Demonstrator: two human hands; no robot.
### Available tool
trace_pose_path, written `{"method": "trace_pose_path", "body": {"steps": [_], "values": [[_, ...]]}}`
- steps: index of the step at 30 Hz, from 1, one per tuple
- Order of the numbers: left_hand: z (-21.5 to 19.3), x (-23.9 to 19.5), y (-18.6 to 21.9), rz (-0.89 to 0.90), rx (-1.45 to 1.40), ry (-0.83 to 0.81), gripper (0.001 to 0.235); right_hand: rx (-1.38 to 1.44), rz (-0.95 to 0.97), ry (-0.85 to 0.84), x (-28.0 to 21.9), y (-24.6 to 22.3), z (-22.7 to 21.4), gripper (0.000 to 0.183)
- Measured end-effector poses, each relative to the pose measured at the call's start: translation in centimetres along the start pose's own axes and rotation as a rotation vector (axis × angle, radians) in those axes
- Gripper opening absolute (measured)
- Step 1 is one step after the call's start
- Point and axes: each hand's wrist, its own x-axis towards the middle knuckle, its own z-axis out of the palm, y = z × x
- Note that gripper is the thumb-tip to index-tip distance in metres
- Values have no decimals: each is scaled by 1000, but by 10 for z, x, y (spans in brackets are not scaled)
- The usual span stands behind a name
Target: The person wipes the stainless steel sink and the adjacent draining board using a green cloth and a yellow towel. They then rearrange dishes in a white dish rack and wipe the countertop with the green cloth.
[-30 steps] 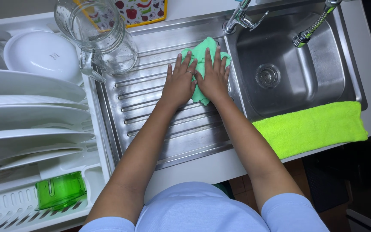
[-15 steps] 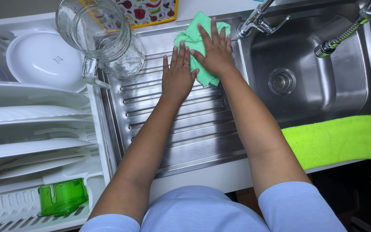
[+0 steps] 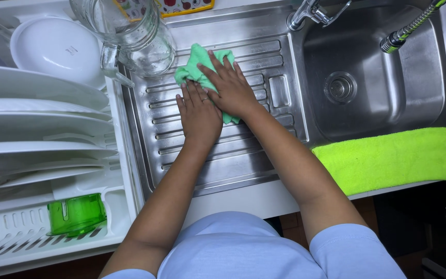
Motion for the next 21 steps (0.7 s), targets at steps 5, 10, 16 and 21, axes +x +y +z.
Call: {"method": "trace_pose_path", "body": {"steps": [5,10,16,21], "values": [[-27,-37,-10,-115,109,-182,60,-40,-203,-63,-7,-25,21,67],[-32,-41,-49,-261,-142,-48,68,19,-285,-108,6,-54,26,69],[-64,-23,-62,-385,-115,-248,86,254,-346,-86,-21,-55,-2,94],[-35,-8,-84,-392,-66,-227,87,50,-303,-191,-43,-53,5,82]]}}
